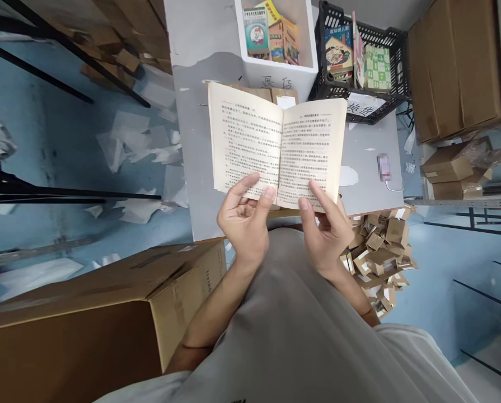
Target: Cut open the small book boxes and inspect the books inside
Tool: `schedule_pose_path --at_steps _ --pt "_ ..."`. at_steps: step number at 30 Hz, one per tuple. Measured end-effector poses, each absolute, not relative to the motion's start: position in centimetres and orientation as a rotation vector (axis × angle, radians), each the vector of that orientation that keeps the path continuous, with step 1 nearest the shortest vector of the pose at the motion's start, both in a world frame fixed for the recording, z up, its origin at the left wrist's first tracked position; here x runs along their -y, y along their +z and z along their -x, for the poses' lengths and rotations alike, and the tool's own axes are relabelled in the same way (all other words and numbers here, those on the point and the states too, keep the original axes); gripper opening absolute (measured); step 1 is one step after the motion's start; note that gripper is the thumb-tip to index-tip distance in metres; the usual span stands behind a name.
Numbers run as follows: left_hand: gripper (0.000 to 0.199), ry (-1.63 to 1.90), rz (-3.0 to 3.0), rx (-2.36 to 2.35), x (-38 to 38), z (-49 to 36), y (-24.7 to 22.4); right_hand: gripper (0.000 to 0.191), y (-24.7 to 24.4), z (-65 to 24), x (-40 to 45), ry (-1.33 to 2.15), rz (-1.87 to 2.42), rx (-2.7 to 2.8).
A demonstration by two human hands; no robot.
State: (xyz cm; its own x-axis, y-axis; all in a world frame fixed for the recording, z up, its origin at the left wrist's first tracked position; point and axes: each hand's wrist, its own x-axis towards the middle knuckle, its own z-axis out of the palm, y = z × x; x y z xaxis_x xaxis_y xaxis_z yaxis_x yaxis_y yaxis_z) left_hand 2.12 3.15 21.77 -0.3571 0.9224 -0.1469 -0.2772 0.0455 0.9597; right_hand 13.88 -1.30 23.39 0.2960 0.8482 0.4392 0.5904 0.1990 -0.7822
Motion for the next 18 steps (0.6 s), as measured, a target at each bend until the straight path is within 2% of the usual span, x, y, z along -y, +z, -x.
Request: schedule_pose_path --at_steps 5,10,12,16,18 --pt "0.042 1.542 -0.755 -1.366 -3.7 -5.0 22.0 0.050 23.8 -16.9 0.1 0.424 1.428 1.341" --pt "0.045 1.576 -0.850 -1.456 -4.2 -7.4 21.5 0.060 24.3 -19.4 -0.7 0.629 1.433 1.251" --pt "0.046 1.582 -0.906 -1.530 -4.4 -8.2 21.3 0.068 24.2 -20.5 -1.3 0.643 1.406 1.199" --pt "0.040 1.567 -1.056 -1.654 -4.7 -9.6 20.3 0.103 22.7 -23.0 -3.5 0.842 1.323 1.068" --pt "0.038 1.546 -1.128 -1.685 -4.8 -10.1 19.2 0.099 21.4 -24.1 -4.8 0.976 1.314 1.033"
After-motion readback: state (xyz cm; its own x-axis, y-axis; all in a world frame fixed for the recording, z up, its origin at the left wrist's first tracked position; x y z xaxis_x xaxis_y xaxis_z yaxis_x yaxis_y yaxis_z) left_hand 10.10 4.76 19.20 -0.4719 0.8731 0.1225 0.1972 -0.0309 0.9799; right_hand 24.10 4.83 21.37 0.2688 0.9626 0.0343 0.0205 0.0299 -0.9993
